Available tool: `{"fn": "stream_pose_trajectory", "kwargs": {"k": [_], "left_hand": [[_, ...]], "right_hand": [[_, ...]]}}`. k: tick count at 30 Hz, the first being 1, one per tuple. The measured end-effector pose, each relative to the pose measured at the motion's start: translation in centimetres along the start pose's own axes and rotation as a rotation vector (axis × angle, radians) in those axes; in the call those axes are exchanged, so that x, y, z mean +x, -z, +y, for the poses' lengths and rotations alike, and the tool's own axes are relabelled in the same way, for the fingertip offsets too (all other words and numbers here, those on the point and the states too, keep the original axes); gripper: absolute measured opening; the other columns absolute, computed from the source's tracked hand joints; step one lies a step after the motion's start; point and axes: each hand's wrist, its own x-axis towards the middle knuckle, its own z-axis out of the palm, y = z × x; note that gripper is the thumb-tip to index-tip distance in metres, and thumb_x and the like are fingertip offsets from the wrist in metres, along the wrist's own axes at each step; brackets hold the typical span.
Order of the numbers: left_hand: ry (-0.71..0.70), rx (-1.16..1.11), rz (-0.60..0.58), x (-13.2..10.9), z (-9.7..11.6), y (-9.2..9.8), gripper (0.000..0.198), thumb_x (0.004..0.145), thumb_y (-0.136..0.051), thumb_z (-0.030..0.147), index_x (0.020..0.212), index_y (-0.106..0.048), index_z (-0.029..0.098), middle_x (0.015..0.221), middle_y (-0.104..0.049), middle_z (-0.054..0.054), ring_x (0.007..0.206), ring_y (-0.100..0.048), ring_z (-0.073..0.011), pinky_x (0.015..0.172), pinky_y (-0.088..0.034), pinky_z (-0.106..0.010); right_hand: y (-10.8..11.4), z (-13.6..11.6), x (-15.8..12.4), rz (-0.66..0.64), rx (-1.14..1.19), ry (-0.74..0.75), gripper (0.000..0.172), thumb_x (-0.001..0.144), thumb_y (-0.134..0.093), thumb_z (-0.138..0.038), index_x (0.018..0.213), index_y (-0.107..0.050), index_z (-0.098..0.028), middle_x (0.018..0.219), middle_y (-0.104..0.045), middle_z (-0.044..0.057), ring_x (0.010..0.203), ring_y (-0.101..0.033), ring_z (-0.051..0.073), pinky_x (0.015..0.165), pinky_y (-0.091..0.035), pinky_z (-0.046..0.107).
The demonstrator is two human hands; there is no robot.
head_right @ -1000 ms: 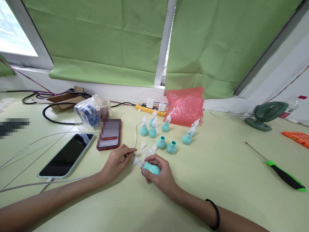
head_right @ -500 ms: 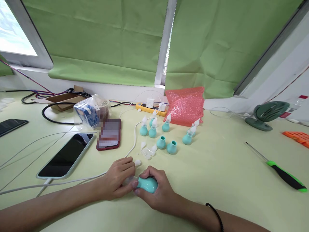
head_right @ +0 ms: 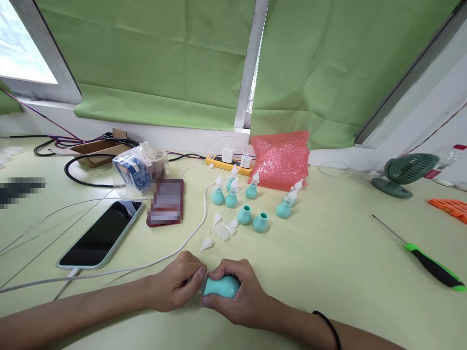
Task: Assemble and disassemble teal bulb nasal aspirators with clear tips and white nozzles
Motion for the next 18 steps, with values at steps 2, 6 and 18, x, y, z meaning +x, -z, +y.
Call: {"fn": "stream_pose_trajectory", "kwargs": {"k": [2,6,18], "left_hand": [[0.072,-0.075,-0.030,0.06,0.23,0.11,0.033,0.080,-0.027,0.019,0.048,-0.022,0.016,0.043,-0.022,0.006,0.039,-0.019,-0.0054,0.040,-0.021,-0.021],[0.229,-0.232,-0.077,0.27,0.71,0.37,0.040,0.084,-0.024,0.025,0.045,-0.021,0.015,0.043,-0.017,0.006,0.040,-0.017,-0.0050,0.039,-0.018,-0.020],[0.335,-0.568,-0.203,0.54,0.27,0.77,0.041,0.081,-0.032,0.031,0.045,-0.026,0.015,0.043,-0.023,0.006,0.042,-0.020,-0.0047,0.039,-0.018,-0.020]], "right_hand": [[0.08,-0.15,0.02,0.012,-0.025,0.027,0.028,0.050,-0.070,-0.035,0.070,-0.057,-0.021,0.068,-0.060,0.003,0.063,-0.056,0.017,0.057,-0.046,0.027],[0.34,-0.52,0.08,0.025,-0.083,0.138,0.027,0.053,-0.069,-0.035,0.071,-0.056,-0.022,0.063,-0.062,0.002,0.058,-0.056,0.016,0.053,-0.045,0.027],[0.95,-0.58,0.16,-0.072,-0.152,0.415,0.025,0.061,-0.065,-0.027,0.082,-0.052,-0.024,0.068,-0.065,0.003,0.064,-0.061,0.016,0.059,-0.047,0.026]]}}
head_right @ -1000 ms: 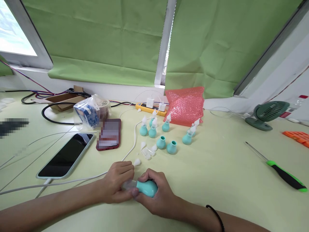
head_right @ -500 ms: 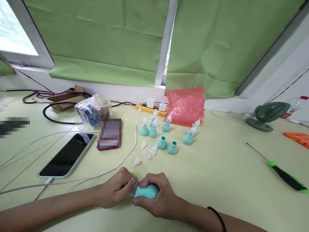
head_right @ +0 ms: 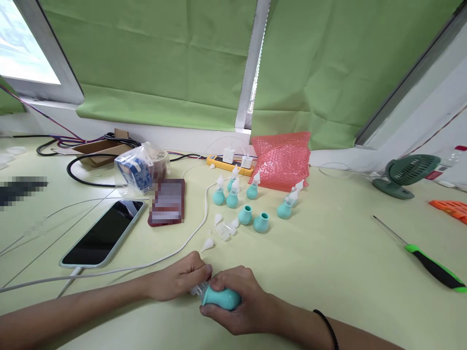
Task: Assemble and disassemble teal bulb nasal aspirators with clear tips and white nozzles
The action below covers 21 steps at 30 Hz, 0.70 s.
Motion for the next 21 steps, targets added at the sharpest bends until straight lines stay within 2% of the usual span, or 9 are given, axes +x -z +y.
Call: {"fn": "stream_pose_trajectory", "kwargs": {"k": [2,4,5,7,10,12,14,17,21], "left_hand": [[0.101,-0.171,-0.010,0.2,-0.3,0.1,0.041,0.081,-0.030,0.035,0.046,-0.029,0.015,0.039,-0.024,0.007,0.038,-0.021,-0.0045,0.037,-0.017,-0.020],[0.158,-0.294,0.074,0.5,-0.5,0.3,0.042,0.081,-0.028,0.040,0.048,-0.032,0.016,0.037,-0.027,0.007,0.034,-0.023,-0.0045,0.036,-0.017,-0.019],[0.148,-0.309,0.146,0.6,-0.6,0.4,0.042,0.081,-0.028,0.042,0.048,-0.032,0.016,0.037,-0.028,0.007,0.034,-0.023,-0.0045,0.036,-0.018,-0.019],[0.077,-0.266,0.321,1.0,-0.8,0.7,0.042,0.080,-0.031,0.046,0.051,-0.034,0.015,0.039,-0.029,0.007,0.036,-0.024,-0.0043,0.036,-0.018,-0.018],[-0.011,-0.141,0.565,1.4,-1.2,1.4,0.033,0.077,-0.040,0.044,0.061,-0.036,0.016,0.043,-0.028,0.009,0.038,-0.025,-0.0043,0.036,-0.019,-0.016],[-0.033,-0.057,0.668,1.6,-1.6,1.8,0.023,0.074,-0.047,0.039,0.071,-0.039,0.018,0.045,-0.032,0.009,0.039,-0.029,-0.0047,0.037,-0.022,-0.015],[-0.032,0.017,0.704,1.7,-2.0,2.2,0.018,0.074,-0.049,0.033,0.081,-0.040,0.019,0.049,-0.037,0.009,0.041,-0.036,-0.0057,0.039,-0.027,-0.015],[-0.011,0.154,0.691,1.8,-2.4,2.5,0.019,0.073,-0.048,0.025,0.091,-0.045,0.019,0.057,-0.045,0.006,0.048,-0.044,-0.0077,0.045,-0.034,-0.017],[-0.007,0.279,0.634,1.8,-2.5,2.4,0.026,0.072,-0.045,0.018,0.097,-0.049,0.018,0.066,-0.053,0.001,0.056,-0.048,-0.0094,0.051,-0.037,-0.019]], "right_hand": [[0.5,-0.2,0.3,-0.152,0.009,0.093,0.017,0.067,-0.060,-0.022,0.083,-0.053,-0.024,0.073,-0.066,0.003,0.067,-0.061,0.015,0.062,-0.047,0.025],[0.9,-0.3,0.6,-0.278,-0.004,0.154,0.014,0.071,-0.055,-0.019,0.084,-0.053,-0.024,0.081,-0.066,0.004,0.072,-0.062,0.015,0.065,-0.046,0.025],[1.0,-0.3,0.7,-0.291,-0.010,0.161,0.016,0.071,-0.054,-0.018,0.086,-0.052,-0.024,0.085,-0.066,0.004,0.074,-0.061,0.015,0.066,-0.046,0.025],[0.8,-0.1,0.8,-0.212,-0.004,0.145,0.023,0.070,-0.055,-0.018,0.092,-0.048,-0.023,0.086,-0.065,0.005,0.077,-0.060,0.015,0.067,-0.046,0.026],[0.3,0.1,1.0,-0.099,0.046,0.115,0.031,0.067,-0.056,-0.017,0.095,-0.044,-0.021,0.077,-0.063,0.004,0.068,-0.058,0.015,0.061,-0.045,0.027],[0.2,0.2,1.1,-0.084,0.067,0.090,0.030,0.067,-0.055,-0.016,0.095,-0.044,-0.020,0.073,-0.060,0.004,0.064,-0.055,0.014,0.057,-0.044,0.026],[0.1,0.2,1.3,-0.082,0.062,0.065,0.029,0.067,-0.054,-0.017,0.095,-0.045,-0.019,0.072,-0.057,0.003,0.066,-0.053,0.014,0.057,-0.044,0.026],[0.2,0.2,1.4,-0.068,0.037,0.019,0.029,0.068,-0.053,-0.016,0.096,-0.045,-0.019,0.075,-0.055,0.004,0.072,-0.051,0.016,0.062,-0.045,0.028],[0.1,0.9,1.6,0.065,0.042,-0.034,0.025,0.069,-0.052,-0.012,0.089,-0.042,-0.020,0.083,-0.057,0.006,0.076,-0.051,0.017,0.067,-0.044,0.032]]}}
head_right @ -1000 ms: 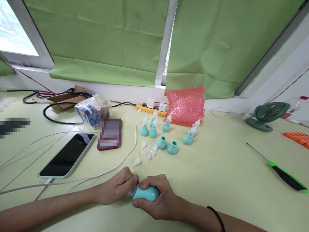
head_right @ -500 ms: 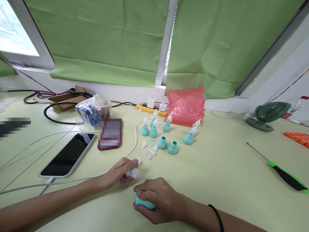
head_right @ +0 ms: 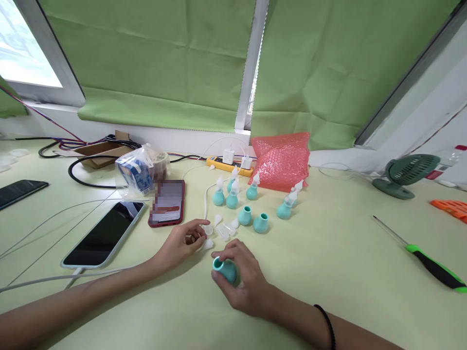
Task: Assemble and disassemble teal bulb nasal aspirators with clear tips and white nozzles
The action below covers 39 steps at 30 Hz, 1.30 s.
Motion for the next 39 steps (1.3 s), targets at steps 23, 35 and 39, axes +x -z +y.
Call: {"fn": "stream_pose_trajectory", "kwargs": {"k": [23,35,39], "left_hand": [[-0.543,0.741,-0.140,-1.4,0.3,-0.3,0.019,0.080,-0.034,0.017,0.084,-0.052,0.015,0.076,-0.056,-0.006,0.072,-0.051,-0.0167,0.063,-0.043,-0.028],[-0.589,0.796,-0.166,-1.8,0.8,-0.2,0.018,0.078,-0.034,0.018,0.084,-0.051,0.015,0.079,-0.055,-0.006,0.073,-0.050,-0.0171,0.062,-0.042,-0.028],[-0.605,0.818,-0.165,-1.9,0.9,-0.2,0.016,0.077,-0.035,0.017,0.082,-0.051,0.015,0.077,-0.055,-0.007,0.072,-0.049,-0.0174,0.061,-0.042,-0.029]], "right_hand": [[3.2,5.4,2.6,0.269,-0.543,-0.089,0.009,0.067,-0.055,-0.025,0.068,-0.050,-0.018,0.085,-0.061,0.003,0.044,-0.046,0.007,0.047,-0.041,0.023],[4.9,5.3,8.7,-0.202,-0.801,-0.173,0.043,0.079,-0.033,-0.049,0.115,-0.045,-0.029,0.121,-0.042,0.009,0.107,-0.040,0.030,0.078,-0.038,0.046],[3.8,6.4,8.9,-0.221,-0.785,-0.190,0.049,0.078,-0.037,-0.047,0.119,-0.040,-0.021,0.119,-0.042,0.014,0.109,-0.034,0.036,0.077,-0.037,0.050]]}}
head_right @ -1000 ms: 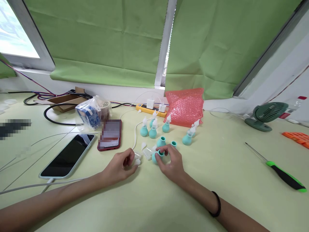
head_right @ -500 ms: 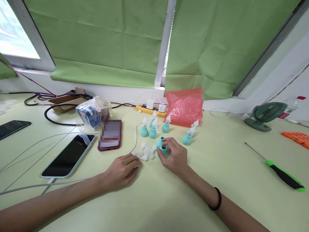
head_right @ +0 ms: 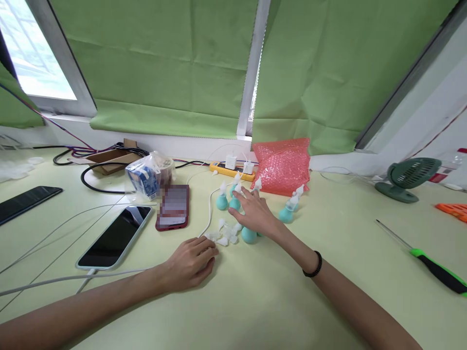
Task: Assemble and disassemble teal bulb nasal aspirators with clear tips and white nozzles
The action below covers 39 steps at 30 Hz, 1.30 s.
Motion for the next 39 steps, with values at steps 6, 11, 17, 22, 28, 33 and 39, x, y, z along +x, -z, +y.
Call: {"fn": "stream_pose_trajectory", "kwargs": {"k": [6,11,17,22,28,33,39], "left_hand": [[-0.012,-0.010,0.041,-0.1,-0.1,0.0,0.017,0.077,-0.036,0.017,0.082,-0.051,0.014,0.079,-0.056,-0.007,0.072,-0.050,-0.0178,0.061,-0.042,-0.029],[0.004,-0.056,0.125,-0.1,-0.1,0.0,0.016,0.076,-0.037,0.016,0.082,-0.052,0.014,0.078,-0.056,-0.007,0.070,-0.049,-0.0167,0.060,-0.042,-0.028],[0.075,-0.240,0.200,-0.1,-0.1,0.4,0.018,0.077,-0.037,0.017,0.084,-0.052,0.014,0.078,-0.056,-0.008,0.072,-0.050,-0.0166,0.063,-0.042,-0.028],[0.155,-0.474,0.235,-0.3,-0.6,1.2,0.022,0.080,-0.031,0.023,0.088,-0.050,0.014,0.079,-0.054,-0.008,0.074,-0.049,-0.0169,0.066,-0.040,-0.029],[0.267,-0.652,0.122,0.0,-0.7,1.3,0.030,0.083,-0.029,0.032,0.066,-0.047,0.015,0.060,-0.045,0.000,0.056,-0.041,-0.0113,0.054,-0.033,-0.023],[0.480,-1.143,-0.025,0.7,-0.7,0.4,0.042,0.083,-0.030,0.040,0.052,-0.041,0.014,0.048,-0.039,0.003,0.047,-0.035,-0.0075,0.048,-0.029,-0.021],[0.633,-1.368,0.072,1.1,-1.4,-0.5,0.041,0.082,-0.025,0.046,0.058,-0.039,0.015,0.048,-0.039,0.003,0.041,-0.035,-0.0073,0.041,-0.026,-0.021]], "right_hand": [[-0.2,-0.3,-0.1,0.293,0.099,-0.035,0.058,0.067,-0.053,-0.045,0.117,-0.041,-0.019,0.102,-0.043,0.013,0.099,-0.038,0.030,0.076,-0.038,0.048],[2.4,-1.8,-1.4,0.677,0.210,-0.016,0.053,0.067,-0.056,-0.037,0.116,-0.040,-0.022,0.108,-0.034,0.010,0.104,-0.035,0.028,0.084,-0.034,0.047],[2.2,-4.7,-5.9,0.760,0.419,0.019,0.063,0.063,-0.059,-0.027,0.119,-0.031,-0.023,0.107,-0.035,0.012,0.100,-0.040,0.029,0.076,-0.041,0.047],[-1.0,-6.4,-8.4,0.452,0.520,0.255,0.050,0.062,-0.050,-0.008,0.108,-0.043,-0.026,0.101,-0.041,0.009,0.090,-0.049,0.022,0.063,-0.048,0.034],[-1.7,-6.6,-8.5,0.229,0.471,0.382,0.045,0.061,-0.042,-0.007,0.101,-0.051,-0.026,0.103,-0.049,0.006,0.084,-0.054,0.016,0.063,-0.048,0.027],[-1.6,-6.5,-8.8,0.288,0.507,0.363,0.044,0.060,-0.041,-0.007,0.100,-0.051,-0.024,0.102,-0.051,0.007,0.085,-0.055,0.016,0.065,-0.048,0.027],[-1.5,-6.6,-9.0,0.305,0.416,0.505,0.043,0.064,-0.043,-0.008,0.104,-0.047,-0.024,0.104,-0.052,0.008,0.091,-0.054,0.017,0.063,-0.048,0.026]]}}
